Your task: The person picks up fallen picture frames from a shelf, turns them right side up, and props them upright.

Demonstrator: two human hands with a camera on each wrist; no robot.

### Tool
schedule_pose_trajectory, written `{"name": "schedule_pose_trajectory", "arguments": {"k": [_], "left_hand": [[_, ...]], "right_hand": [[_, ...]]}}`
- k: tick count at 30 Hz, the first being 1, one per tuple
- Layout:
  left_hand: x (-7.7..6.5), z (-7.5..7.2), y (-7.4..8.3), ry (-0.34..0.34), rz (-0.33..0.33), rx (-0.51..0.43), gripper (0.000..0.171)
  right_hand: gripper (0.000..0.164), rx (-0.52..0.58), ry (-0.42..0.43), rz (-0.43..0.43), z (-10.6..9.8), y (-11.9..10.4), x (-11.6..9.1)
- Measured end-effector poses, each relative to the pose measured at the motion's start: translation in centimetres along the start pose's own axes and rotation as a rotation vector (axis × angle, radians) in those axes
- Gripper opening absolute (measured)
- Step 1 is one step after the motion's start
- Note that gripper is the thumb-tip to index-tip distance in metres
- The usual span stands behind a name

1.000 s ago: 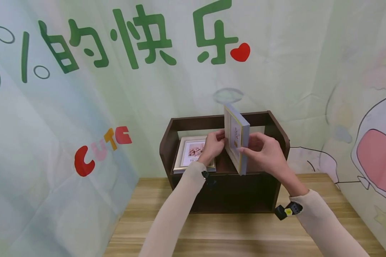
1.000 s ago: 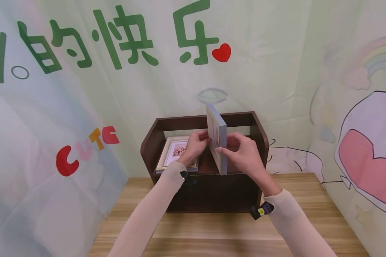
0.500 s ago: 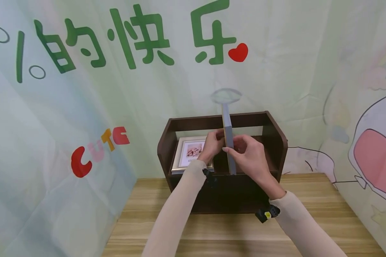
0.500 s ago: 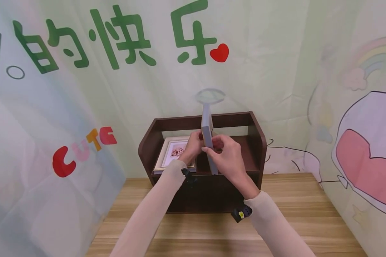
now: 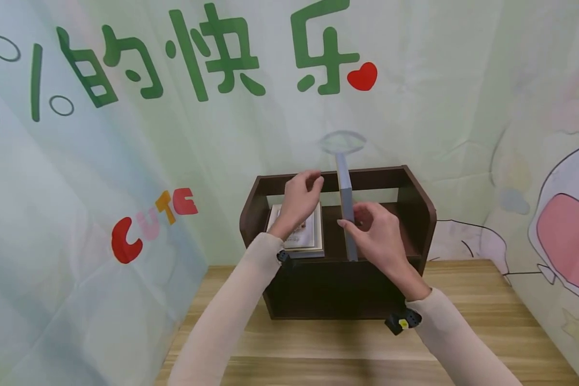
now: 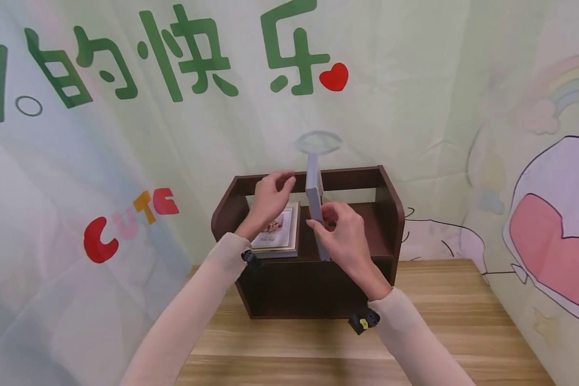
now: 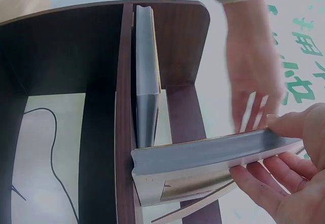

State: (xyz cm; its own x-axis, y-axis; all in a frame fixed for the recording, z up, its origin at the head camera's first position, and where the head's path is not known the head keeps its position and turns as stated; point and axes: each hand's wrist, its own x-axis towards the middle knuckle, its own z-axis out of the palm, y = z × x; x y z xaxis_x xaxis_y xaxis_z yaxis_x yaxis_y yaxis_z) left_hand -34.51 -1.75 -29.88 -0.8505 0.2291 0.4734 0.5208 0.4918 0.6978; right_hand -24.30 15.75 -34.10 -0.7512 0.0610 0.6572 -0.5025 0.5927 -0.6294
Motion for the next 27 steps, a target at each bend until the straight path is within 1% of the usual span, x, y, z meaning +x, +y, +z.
{"name": "schedule_pose_trajectory", "arguments": {"k": [2, 5, 9, 12, 15, 18, 21, 24, 27], "left_hand": [[-0.2, -0.8, 0.7, -0.012, 0.072, 0.051, 0.039], [-0.4, -1.8, 1.9, -0.064, 0.165, 0.143, 0.044], [-0.8, -3.1, 3.4, -0.167, 0.256, 0.258, 0.055], [-1.0, -4.0, 4.4, -0.250, 0.333, 0.375, 0.067], [-1.0, -4.7, 5.2, -0.307, 0.445, 0.490, 0.077], [-0.9, -5.0, 5.7, -0.338, 0.536, 0.558, 0.080], [-0.8, -4.9, 5.7, -0.374, 0.569, 0.592, 0.076], [-0.7, -4.4, 5.6, -0.408, 0.567, 0.594, 0.072], [-0.6, -4.1, 5.6, -0.421, 0.560, 0.573, 0.069]], "right_hand": [[0.031, -0.009, 0.002, -0.003, -0.1, 0.1, 0.0], [0.031, -0.024, 0.004, 0.001, -0.2, 0.3, -0.1], [0.033, -0.035, 0.004, 0.008, -0.3, 0.4, -0.2], [0.033, -0.037, 0.004, 0.005, -0.4, 0.5, -0.2], [0.033, -0.039, 0.011, 0.003, -0.4, 0.5, -0.3], [0.033, -0.033, 0.017, 0.000, -0.2, 0.5, -0.3], [0.033, -0.011, 0.020, -0.015, 0.1, 0.6, -0.3], [0.033, 0.009, 0.025, -0.044, 0.1, 0.9, -0.4], [0.029, 0.035, 0.044, -0.063, -0.1, 1.6, -0.6]]}}
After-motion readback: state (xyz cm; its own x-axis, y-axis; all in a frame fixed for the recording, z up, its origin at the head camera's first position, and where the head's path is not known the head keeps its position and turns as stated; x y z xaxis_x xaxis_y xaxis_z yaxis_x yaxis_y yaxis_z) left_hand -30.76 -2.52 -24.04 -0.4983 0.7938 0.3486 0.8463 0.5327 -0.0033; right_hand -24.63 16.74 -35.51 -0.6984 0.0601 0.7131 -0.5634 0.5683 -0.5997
